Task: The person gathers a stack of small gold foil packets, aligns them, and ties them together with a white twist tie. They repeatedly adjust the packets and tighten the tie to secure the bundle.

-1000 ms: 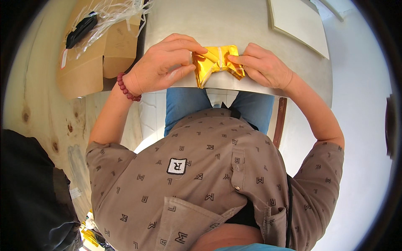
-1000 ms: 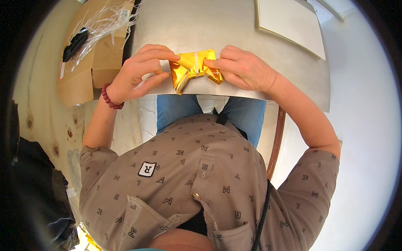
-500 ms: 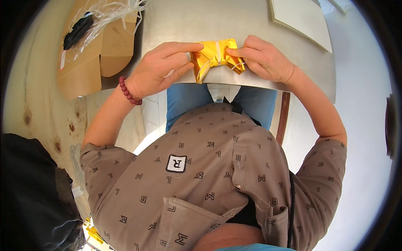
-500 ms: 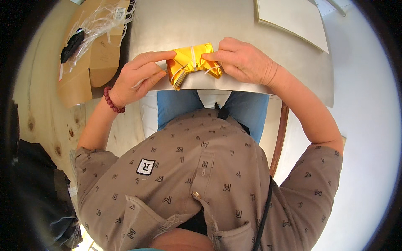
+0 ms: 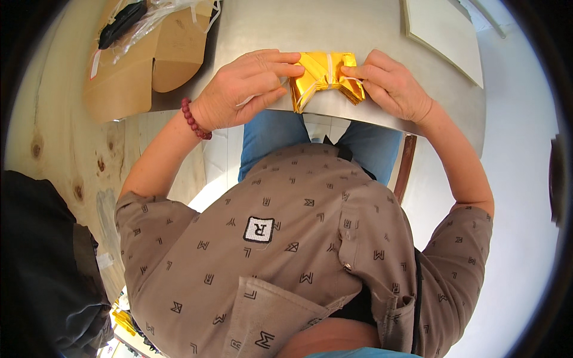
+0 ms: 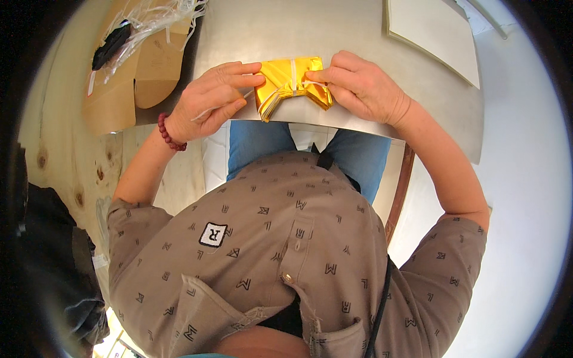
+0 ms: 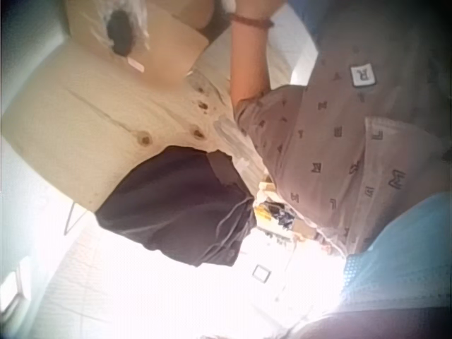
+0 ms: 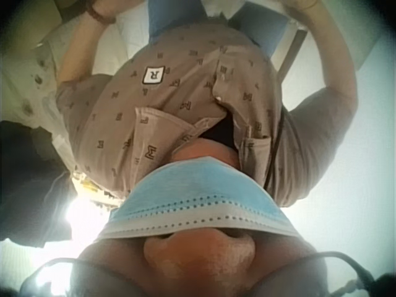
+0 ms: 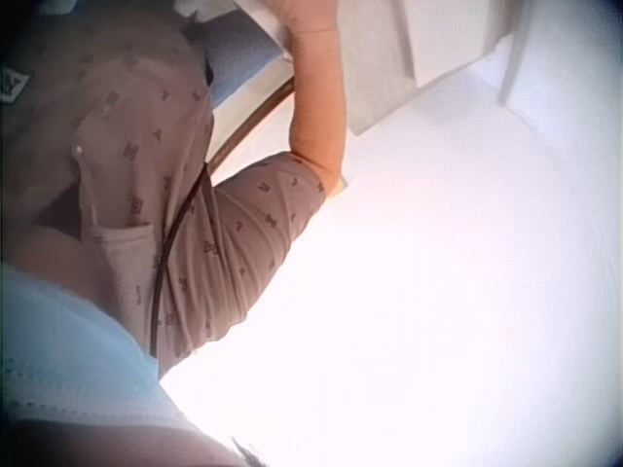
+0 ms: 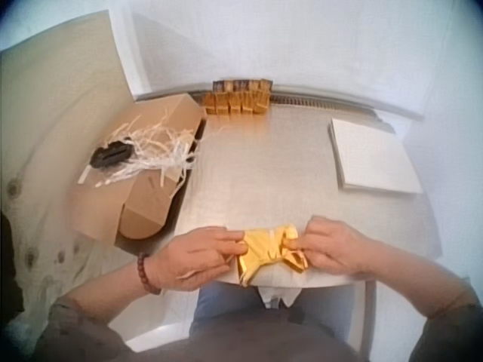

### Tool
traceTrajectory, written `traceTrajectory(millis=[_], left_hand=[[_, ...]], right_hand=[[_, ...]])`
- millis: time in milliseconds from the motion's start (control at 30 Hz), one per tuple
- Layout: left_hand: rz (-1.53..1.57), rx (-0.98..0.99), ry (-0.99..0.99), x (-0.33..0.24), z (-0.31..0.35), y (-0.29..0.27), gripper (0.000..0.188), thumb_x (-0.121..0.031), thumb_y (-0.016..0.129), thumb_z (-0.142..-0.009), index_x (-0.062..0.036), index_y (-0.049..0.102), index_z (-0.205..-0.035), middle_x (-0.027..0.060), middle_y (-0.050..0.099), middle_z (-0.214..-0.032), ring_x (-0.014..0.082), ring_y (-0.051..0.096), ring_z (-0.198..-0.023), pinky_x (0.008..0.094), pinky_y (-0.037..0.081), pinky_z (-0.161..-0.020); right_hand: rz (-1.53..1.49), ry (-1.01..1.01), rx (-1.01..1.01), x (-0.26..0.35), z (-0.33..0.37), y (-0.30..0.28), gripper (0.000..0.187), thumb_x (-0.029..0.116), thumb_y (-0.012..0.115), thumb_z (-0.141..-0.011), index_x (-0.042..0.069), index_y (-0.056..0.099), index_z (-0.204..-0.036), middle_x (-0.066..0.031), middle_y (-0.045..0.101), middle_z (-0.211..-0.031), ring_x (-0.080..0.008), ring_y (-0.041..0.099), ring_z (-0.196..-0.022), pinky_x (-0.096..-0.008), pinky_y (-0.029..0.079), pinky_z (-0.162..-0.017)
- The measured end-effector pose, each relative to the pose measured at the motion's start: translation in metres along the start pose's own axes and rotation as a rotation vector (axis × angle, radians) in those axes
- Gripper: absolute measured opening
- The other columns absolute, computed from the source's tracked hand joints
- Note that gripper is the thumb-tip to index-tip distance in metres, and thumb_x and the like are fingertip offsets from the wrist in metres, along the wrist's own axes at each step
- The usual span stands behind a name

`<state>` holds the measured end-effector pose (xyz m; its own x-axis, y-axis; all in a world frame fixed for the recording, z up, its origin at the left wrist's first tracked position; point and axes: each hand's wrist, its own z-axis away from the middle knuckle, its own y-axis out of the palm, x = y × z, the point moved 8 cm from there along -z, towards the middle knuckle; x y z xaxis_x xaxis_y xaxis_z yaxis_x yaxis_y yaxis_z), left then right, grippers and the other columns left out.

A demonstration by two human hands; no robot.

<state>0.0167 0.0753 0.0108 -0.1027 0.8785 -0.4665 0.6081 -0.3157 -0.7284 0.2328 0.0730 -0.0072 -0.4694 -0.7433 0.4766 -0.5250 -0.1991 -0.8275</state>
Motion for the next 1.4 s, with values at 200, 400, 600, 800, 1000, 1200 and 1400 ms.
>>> traceTrajectory(millis=[200, 400, 600, 800, 1000, 1200, 1400], left_hand=[[-0.06, 0.003, -0.006, -0.002, -0.007, -0.001, 0.01, -0.006, 0.068, -0.093, -0.0023, 0.063, -0.085, 0.0101, 0.074, -0.116, 0.0336, 0.065, -0.12, 0.0432, 0.05, -0.095], [-0.186, -0.005, -0.035, -0.009, -0.01, 0.0, 0.007, -0.008, 0.071, -0.09, -0.006, 0.064, -0.09, 0.0047, 0.074, -0.113, 0.0263, 0.067, -0.115, 0.0398, 0.051, -0.093], [-0.234, -0.008, -0.049, -0.015, -0.009, 0.001, 0.006, -0.008, 0.071, -0.09, -0.0057, 0.066, -0.092, 0.005, 0.073, -0.116, 0.0252, 0.065, -0.115, 0.0388, 0.05, -0.093], [-0.287, 0.002, -0.044, -0.018, -0.009, 0.006, 0.009, -0.009, 0.073, -0.088, -0.006, 0.066, -0.093, 0.0045, 0.072, -0.118, 0.0246, 0.065, -0.114, 0.0373, 0.05, -0.093], [-0.342, -0.002, -0.041, -0.018, -0.01, 0.007, 0.012, -0.012, 0.075, -0.086, -0.0075, 0.065, -0.09, 0.0035, 0.072, -0.117, 0.0224, 0.065, -0.112, 0.0365, 0.049, -0.091], [-0.352, -0.017, -0.039, -0.017, -0.006, 0.008, 0.014, -0.013, 0.076, -0.085, -0.0082, 0.065, -0.09, 0.0034, 0.072, -0.118, 0.0218, 0.065, -0.112, 0.0366, 0.048, -0.091], [-0.32, -0.082, -0.056, -0.016, -0.001, 0.01, 0.013, -0.012, 0.077, -0.085, -0.009, 0.065, -0.09, 0.0036, 0.072, -0.12, 0.0225, 0.066, -0.112, 0.0368, 0.049, -0.09]], right_hand=[[-0.03, 0.011, -0.026, 0.0, -0.002, -0.001, 0.028, 0.005, 0.057, -0.092, 0.008, 0.071, -0.116, -0.0092, 0.052, -0.084, -0.026, 0.055, -0.079, -0.0353, 0.049, -0.073], [-0.132, 0.088, -0.06, -0.006, -0.006, -0.001, 0.024, 0.009, 0.057, -0.095, 0.006, 0.072, -0.113, -0.0091, 0.051, -0.083, -0.0221, 0.054, -0.076, -0.0324, 0.048, -0.07], [-0.189, 0.256, -0.027, -0.01, -0.008, 0.0, 0.024, 0.01, 0.062, -0.093, 0.005, 0.071, -0.115, -0.0077, 0.051, -0.083, -0.019, 0.054, -0.073, -0.0299, 0.048, -0.067], [-0.089, 0.128, -0.077, 0.008, -0.017, -0.003, 0.032, 0.009, 0.063, -0.093, 0.01, 0.068, -0.124, -0.006, 0.049, -0.079, -0.0159, 0.051, -0.069, -0.0279, 0.047, -0.067], [-0.373, 0.469, -0.208, -0.018, -0.015, -0.002, 0.033, 0.016, 0.064, -0.096, 0.009, 0.064, -0.128, -0.0028, 0.051, -0.07, -0.0109, 0.047, -0.064, -0.0264, 0.043, -0.062], [-0.27, 0.678, -0.126, -0.021, -0.015, 0.009, 0.041, 0.028, 0.072, -0.093, 0.007, 0.064, -0.127, 0.0019, 0.047, -0.065, -0.0072, 0.044, -0.062, -0.026, 0.038, -0.057], [-0.328, 0.698, -0.14, -0.022, -0.018, 0.017, 0.044, 0.03, 0.075, -0.092, 0.007, 0.065, -0.128, 0.0025, 0.046, -0.065, -0.0077, 0.043, -0.061, -0.0263, 0.037, -0.057]])
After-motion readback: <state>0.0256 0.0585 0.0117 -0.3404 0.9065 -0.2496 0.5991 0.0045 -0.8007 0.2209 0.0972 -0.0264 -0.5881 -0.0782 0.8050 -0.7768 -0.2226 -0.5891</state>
